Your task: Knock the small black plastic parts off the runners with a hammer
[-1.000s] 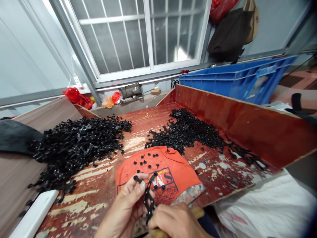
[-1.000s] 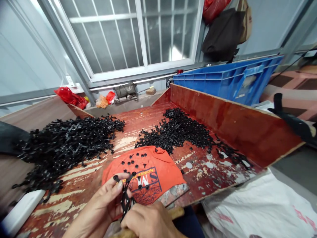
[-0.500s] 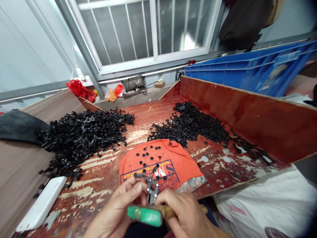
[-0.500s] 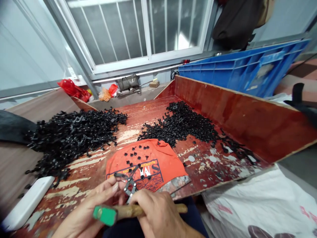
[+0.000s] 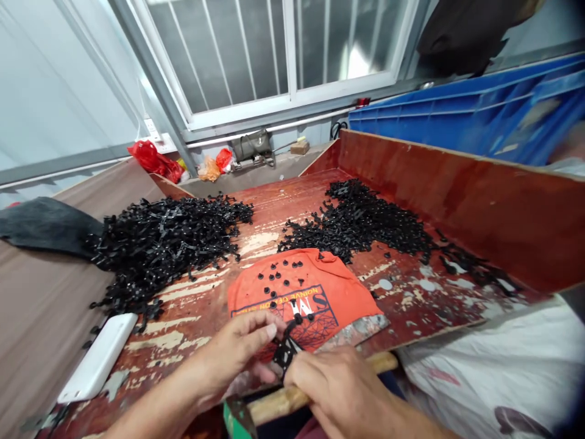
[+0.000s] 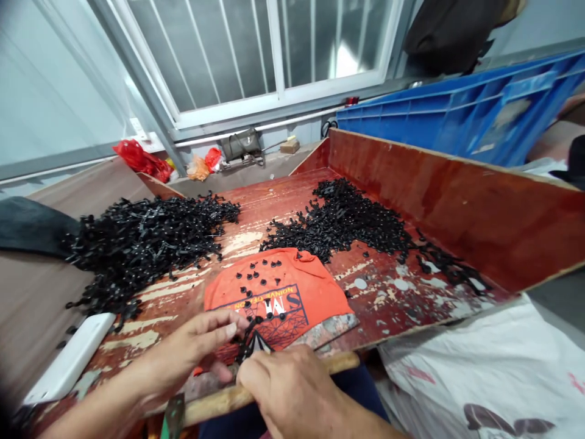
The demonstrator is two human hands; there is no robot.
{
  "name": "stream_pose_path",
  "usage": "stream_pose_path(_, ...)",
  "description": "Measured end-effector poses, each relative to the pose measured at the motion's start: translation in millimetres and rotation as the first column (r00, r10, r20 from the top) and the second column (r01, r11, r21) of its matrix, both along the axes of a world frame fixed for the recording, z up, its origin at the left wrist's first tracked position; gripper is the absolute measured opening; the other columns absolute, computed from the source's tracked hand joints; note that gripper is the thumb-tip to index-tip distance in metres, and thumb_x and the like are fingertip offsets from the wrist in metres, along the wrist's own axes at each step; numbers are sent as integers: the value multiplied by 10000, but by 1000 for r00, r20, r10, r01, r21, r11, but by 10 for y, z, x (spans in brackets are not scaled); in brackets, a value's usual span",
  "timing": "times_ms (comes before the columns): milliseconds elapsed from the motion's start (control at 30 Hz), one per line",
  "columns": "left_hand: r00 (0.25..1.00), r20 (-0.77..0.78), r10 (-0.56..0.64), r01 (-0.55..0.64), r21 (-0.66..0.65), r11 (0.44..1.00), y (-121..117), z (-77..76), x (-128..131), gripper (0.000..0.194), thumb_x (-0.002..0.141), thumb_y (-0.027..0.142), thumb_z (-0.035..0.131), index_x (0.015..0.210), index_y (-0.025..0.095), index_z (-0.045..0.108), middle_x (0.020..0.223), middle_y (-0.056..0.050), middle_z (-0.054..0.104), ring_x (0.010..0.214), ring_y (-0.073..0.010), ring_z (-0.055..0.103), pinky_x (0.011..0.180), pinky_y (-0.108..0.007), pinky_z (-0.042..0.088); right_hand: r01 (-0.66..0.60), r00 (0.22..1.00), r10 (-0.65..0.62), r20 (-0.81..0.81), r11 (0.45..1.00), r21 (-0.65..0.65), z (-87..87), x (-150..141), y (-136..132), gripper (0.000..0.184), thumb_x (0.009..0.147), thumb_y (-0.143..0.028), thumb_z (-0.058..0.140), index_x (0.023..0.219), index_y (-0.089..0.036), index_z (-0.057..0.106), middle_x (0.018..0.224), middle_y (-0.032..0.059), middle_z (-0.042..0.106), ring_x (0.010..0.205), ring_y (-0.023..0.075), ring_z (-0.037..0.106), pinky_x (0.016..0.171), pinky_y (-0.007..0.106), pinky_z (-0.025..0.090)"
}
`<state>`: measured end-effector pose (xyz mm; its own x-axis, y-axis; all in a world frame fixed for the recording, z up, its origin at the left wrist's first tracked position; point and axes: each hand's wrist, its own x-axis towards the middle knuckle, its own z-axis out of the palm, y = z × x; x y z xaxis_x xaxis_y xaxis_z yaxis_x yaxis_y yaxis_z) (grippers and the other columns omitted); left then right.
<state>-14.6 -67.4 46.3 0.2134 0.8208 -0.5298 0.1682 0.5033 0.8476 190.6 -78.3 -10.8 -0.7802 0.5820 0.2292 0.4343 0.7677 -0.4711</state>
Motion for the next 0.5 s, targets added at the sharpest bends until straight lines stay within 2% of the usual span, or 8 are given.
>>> stream_pose_path(133, 996, 77, 47, -44, -42, 998, -67, -131, 7, 448, 730, 544, 756, 1006, 198, 683, 837, -2, 609, 591, -86, 577, 583, -209, 499, 17, 1000, -17, 3, 997, -73, -50, 10, 0, 213, 718, -64, 525, 867, -216, 536, 768, -13, 643, 646, 149, 571, 555, 266, 310)
stream_pose_path(267, 975, 222, -7, 28, -91, 995, -123, -266, 34, 408, 751, 532, 751, 878, 148, 697, 755, -18, 599, 603, -80, 520, 526, -163, 415, -23, 998, 17, -62, 994, -106, -89, -31, 9, 158, 760, -78, 527, 848, -205, 562, 751, -14, 649, 631, 144, 588, 542, 261, 338)
stream_pose_path(333, 965, 262, 28, 2, -114, 993, -141, -321, 27, 407, 758, 540, 739, 826, 143, 679, 691, -3, 566, 562, -68, 463, 496, -160, 346, -21, 995, 9, -95, 992, -122, -99, -46, 13, 188, 783, -78, 531, 905, -199, 607, 801, -6, 677, 656, 140, 613, 552, 240, 373)
stream_pose_path(367, 965, 254, 71, -46, -106, 993, -139, -337, 4, 402, 764, 543, 727, 814, 148, 671, 673, 5, 554, 556, -71, 447, 501, -169, 335, -28, 993, 12, -117, 991, -133, -98, -42, 16, 251, 800, -83, 537, 997, -205, 632, 883, 3, 700, 710, 144, 639, 585, 229, 407)
stream_pose_path(433, 972, 164, 167, -169, -4, 986, -98, -350, -89, 383, 784, 542, 688, 776, 160, 661, 694, 1, 570, 608, -99, 470, 556, -194, 361, -35, 988, 9, -153, 984, -174, -84, -5, 23, 429, 851, -95, 530, 1236, -268, 606, 1101, 16, 703, 875, 157, 673, 715, 224, 470)
stream_pose_path(500, 974, -24, 223, -216, 177, 960, 5, -363, -233, 382, 798, 533, 640, 696, 165, 644, 694, -1, 581, 649, -126, 482, 594, -217, 368, 14, 983, -59, -176, 969, -248, -62, 67, 32, 542, 879, -102, 521, 1369, -333, 532, 1208, 12, 683, 983, 166, 671, 829, 238, 484)
